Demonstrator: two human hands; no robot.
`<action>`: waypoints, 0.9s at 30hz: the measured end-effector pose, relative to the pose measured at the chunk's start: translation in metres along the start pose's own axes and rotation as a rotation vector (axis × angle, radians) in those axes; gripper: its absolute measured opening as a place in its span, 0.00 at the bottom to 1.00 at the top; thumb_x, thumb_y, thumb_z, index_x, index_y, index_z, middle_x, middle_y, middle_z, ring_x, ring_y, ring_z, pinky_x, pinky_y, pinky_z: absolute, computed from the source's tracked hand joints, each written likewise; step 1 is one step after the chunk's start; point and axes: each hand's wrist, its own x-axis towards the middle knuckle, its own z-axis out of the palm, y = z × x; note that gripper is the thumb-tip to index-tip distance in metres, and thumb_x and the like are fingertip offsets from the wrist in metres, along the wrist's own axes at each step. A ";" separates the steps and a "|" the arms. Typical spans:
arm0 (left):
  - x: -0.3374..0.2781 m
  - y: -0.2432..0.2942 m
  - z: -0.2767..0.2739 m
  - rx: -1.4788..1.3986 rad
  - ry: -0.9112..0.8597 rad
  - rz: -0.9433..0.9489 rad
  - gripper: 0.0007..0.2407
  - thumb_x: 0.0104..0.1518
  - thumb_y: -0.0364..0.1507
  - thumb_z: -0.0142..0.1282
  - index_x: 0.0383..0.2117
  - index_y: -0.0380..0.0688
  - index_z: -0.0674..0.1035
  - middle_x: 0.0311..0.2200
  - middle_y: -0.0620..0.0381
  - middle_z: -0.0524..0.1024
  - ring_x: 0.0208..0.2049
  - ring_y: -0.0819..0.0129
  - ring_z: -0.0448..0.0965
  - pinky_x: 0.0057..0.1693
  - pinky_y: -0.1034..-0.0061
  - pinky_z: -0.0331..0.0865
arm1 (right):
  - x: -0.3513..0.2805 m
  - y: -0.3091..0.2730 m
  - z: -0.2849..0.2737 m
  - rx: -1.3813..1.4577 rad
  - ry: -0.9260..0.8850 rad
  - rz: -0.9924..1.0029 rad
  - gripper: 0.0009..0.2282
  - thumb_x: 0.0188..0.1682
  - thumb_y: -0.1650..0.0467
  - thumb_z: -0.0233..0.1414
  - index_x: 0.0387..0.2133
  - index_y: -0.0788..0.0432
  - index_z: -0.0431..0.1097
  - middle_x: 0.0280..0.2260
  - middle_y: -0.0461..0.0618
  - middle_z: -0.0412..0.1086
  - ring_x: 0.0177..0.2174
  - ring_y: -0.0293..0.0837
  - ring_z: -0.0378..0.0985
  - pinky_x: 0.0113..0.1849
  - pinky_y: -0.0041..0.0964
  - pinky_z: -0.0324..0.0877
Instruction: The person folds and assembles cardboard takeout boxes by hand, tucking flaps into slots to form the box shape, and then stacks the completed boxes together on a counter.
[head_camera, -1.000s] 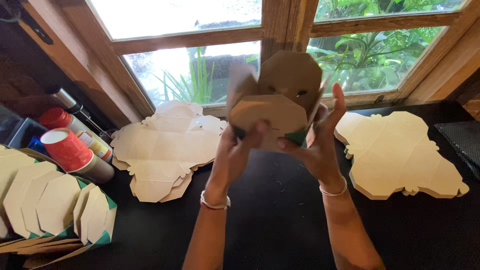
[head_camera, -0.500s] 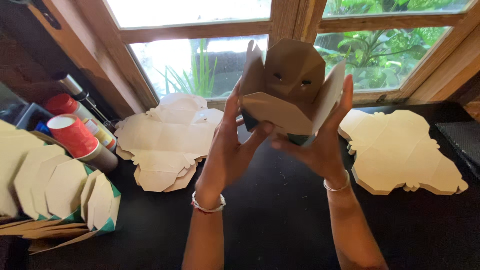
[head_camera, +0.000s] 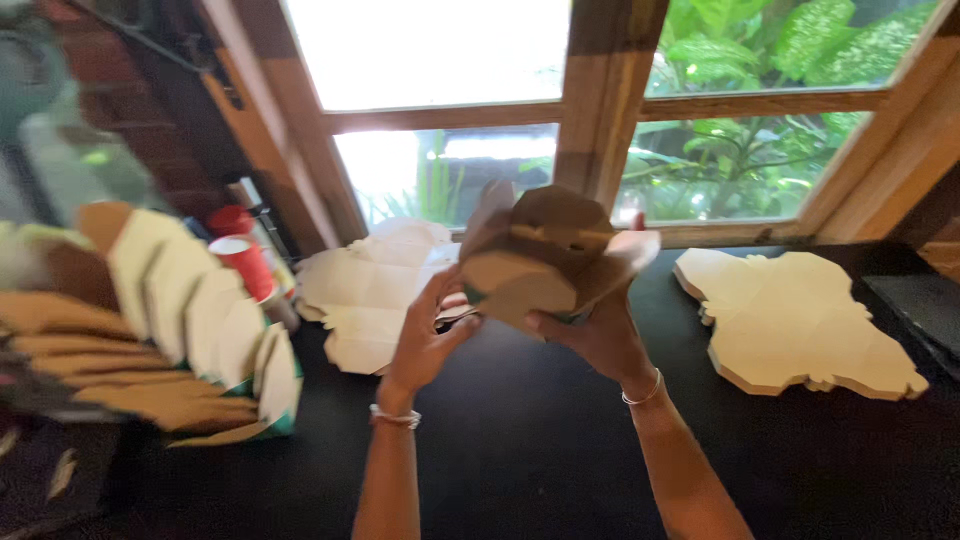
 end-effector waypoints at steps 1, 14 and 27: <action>-0.008 -0.029 -0.005 0.161 0.080 0.011 0.28 0.46 0.20 0.58 0.59 0.47 0.75 0.52 0.46 0.78 0.53 0.46 0.78 0.56 0.53 0.73 | 0.000 0.012 0.006 -0.019 0.033 -0.004 0.52 0.40 0.60 0.68 0.65 0.67 0.32 0.58 0.69 0.58 0.56 0.72 0.63 0.55 0.79 0.52; -0.066 -0.125 -0.011 1.060 0.368 -0.372 0.28 0.46 0.44 0.65 0.51 0.39 0.80 0.60 0.37 0.70 0.66 0.44 0.62 0.72 0.51 0.46 | 0.120 -0.161 0.140 0.099 0.008 -0.145 0.32 0.39 0.61 0.73 0.49 0.66 0.64 0.44 0.47 0.74 0.40 0.43 0.81 0.17 0.37 0.79; -0.067 -0.147 -0.011 0.987 0.393 -0.365 0.25 0.49 0.40 0.63 0.54 0.44 0.76 0.64 0.38 0.63 0.68 0.44 0.55 0.72 0.49 0.41 | 0.183 -0.190 0.292 -0.128 -0.047 -0.625 0.70 0.33 0.57 0.87 0.69 0.61 0.25 0.68 0.63 0.42 0.71 0.63 0.47 0.72 0.53 0.50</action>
